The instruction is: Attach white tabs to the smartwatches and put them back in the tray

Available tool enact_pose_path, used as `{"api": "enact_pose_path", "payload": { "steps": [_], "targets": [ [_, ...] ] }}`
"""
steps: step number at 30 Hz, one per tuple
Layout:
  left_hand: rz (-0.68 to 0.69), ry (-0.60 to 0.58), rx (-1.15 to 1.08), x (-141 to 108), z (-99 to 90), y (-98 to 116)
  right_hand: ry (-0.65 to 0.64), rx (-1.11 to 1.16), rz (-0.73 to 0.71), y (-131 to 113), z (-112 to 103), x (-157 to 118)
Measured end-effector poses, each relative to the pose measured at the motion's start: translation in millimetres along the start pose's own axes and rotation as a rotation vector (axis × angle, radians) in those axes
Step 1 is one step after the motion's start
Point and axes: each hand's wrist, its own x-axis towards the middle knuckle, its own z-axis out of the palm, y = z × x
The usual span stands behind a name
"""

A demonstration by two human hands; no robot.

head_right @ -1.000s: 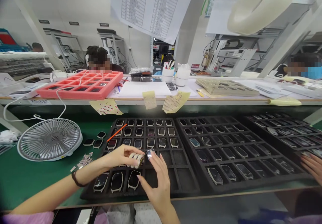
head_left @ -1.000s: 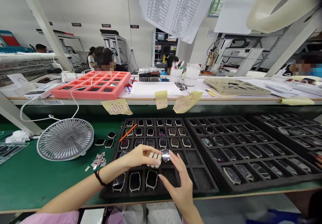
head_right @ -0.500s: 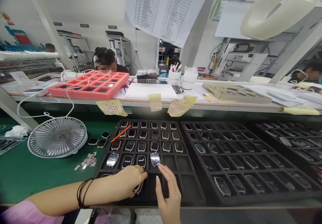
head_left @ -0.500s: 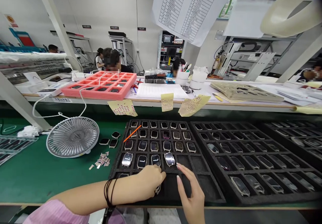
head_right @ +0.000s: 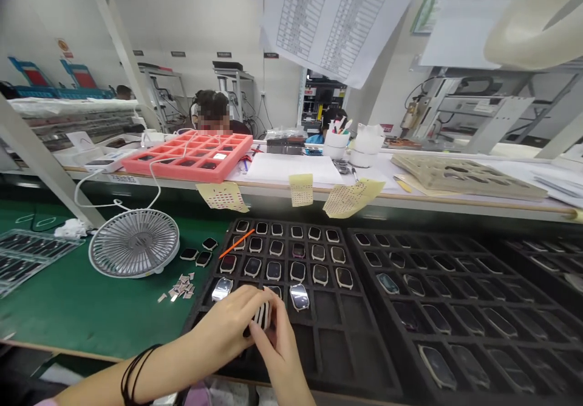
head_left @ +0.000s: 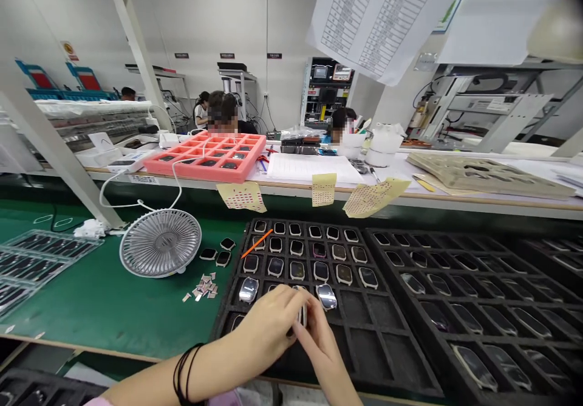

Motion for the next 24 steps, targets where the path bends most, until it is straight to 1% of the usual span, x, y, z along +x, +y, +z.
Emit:
{"api": "enact_pose_path", "payload": {
  "steps": [2,4,6,7,10,11,12,14,16,17,18,21,24],
  "targets": [
    [-0.016,-0.016,0.045,-6.2,1.0,3.0,0.006,-0.042,-0.019,5.9,14.3,3.2],
    [-0.06,-0.026,0.075,-12.0,2.1,0.9,0.008,-0.048,-0.017,11.5,26.6,6.3],
    [-0.093,-0.018,0.057,-19.0,-1.6,-6.3,-0.01,-0.005,0.029,14.7,35.1,10.4],
    [-0.09,-0.011,0.014,-23.6,-6.3,-11.7,-0.036,0.041,0.07,14.8,37.4,12.9],
    [-0.04,0.027,-0.204,-42.2,-29.6,-35.6,-0.164,0.294,0.256,11.9,37.5,21.2],
    [-0.048,0.058,-0.251,-49.5,-37.5,-46.5,-0.189,0.396,0.32,11.2,36.0,23.5],
    [-0.083,0.115,-0.254,-56.9,-43.7,-58.8,-0.192,0.493,0.379,11.3,34.3,25.3],
    [-0.244,0.206,-0.132,-70.7,-48.4,-86.4,-0.159,0.644,0.478,14.7,31.3,26.3],
    [-0.421,0.211,0.115,-82.1,-42.5,-113.8,-0.128,0.729,0.542,20.8,29.9,24.0],
    [-0.479,0.18,0.222,-86.8,-36.9,-125.8,-0.125,0.751,0.566,23.4,29.9,22.0],
    [-0.499,0.14,0.291,-90.6,-30.4,-136.2,-0.125,0.766,0.586,24.7,30.2,19.9],
    [-0.467,0.058,0.417,-98.3,-13.0,-157.2,-0.088,0.803,0.664,18.5,32.1,15.7],
    [-0.416,0.048,0.553,-100.5,-3.4,-170.3,-0.014,0.844,0.75,2.5,33.9,16.5]
  ]
}}
